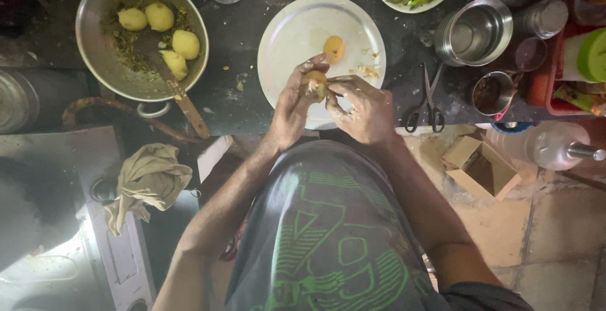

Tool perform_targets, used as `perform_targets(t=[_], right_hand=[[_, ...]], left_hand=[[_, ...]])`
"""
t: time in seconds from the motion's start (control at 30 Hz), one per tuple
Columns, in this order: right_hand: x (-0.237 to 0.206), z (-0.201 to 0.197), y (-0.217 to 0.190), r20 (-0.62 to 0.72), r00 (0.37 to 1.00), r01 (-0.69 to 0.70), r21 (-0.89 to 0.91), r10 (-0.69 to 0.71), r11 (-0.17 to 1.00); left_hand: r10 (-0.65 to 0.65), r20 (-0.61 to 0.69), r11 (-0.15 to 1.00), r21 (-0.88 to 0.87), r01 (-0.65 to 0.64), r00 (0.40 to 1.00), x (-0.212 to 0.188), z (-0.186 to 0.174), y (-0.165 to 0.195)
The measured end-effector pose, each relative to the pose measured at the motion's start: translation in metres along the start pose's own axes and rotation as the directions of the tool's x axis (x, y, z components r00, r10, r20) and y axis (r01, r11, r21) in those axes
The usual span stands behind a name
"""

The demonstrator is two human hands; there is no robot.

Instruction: The person sits on the floor and peels potatoes by hand, one at a time, dropping the peels on the counter and placing each peeled potato into a pot on the stove. They continue peeling the remaining potatoes from a plate.

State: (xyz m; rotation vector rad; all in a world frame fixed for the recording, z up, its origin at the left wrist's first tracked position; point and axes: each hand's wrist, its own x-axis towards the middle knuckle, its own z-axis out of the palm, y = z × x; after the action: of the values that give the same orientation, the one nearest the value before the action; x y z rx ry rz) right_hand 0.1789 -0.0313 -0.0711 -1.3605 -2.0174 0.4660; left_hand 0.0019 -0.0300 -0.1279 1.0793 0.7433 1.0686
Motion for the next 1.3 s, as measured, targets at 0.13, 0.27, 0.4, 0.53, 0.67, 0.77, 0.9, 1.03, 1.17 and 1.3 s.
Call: perform_targets(t=[0.13,0.27,0.4,0.53,0.67,0.77,0.9,1.03,1.17,1.3], right_hand=[[-0.003,0.002,0.011,0.007,1.0,0.028,-0.008,-0.028,1.0],[-0.01,0.012,0.03,0.004,0.993,-0.113,0.267,0.117,0.957],[-0.013,0.03,0.048,0.053,0.926,-0.334,0.579,0.374,0.744],[-0.016,0.027,0.049,0.159,0.852,-0.472,0.643,0.499,0.603],[-0.013,0.016,0.037,0.286,0.85,-0.515,0.632,0.443,0.58],[-0.009,0.02,0.031,0.349,0.851,-0.511,0.725,0.392,0.462],[-0.013,0.032,0.036,0.324,0.835,-0.523,0.717,0.444,0.461],[-0.019,0.03,0.051,0.249,0.899,-0.363,0.885,0.361,0.292],[-0.016,0.016,0.047,0.254,0.897,-0.403,0.807,0.363,0.431],[-0.009,-0.006,0.024,0.213,0.916,-0.397,0.594,0.339,0.7]], left_hand=[[-0.049,0.017,0.999,0.013,0.049,0.999,0.002,0.001,0.001],[-0.065,0.019,0.97,-0.234,0.068,0.998,0.005,0.001,-0.001],[-0.135,-0.001,0.842,-0.527,0.114,0.991,0.008,0.0,-0.005],[-0.183,-0.011,0.785,-0.604,0.139,0.983,0.008,-0.002,-0.007],[-0.091,-0.03,0.902,-0.426,0.07,0.995,0.008,-0.003,-0.01],[-0.007,-0.029,0.98,-0.197,0.001,1.0,0.009,-0.001,-0.011],[0.028,-0.014,0.998,-0.051,-0.029,1.0,0.014,0.003,-0.006],[-0.049,-0.038,0.997,0.065,0.051,0.998,0.015,0.002,0.014],[0.145,0.013,0.845,0.519,-0.131,0.989,0.02,-0.002,0.042],[0.231,0.052,0.666,0.72,-0.197,0.971,0.024,0.004,0.06]])
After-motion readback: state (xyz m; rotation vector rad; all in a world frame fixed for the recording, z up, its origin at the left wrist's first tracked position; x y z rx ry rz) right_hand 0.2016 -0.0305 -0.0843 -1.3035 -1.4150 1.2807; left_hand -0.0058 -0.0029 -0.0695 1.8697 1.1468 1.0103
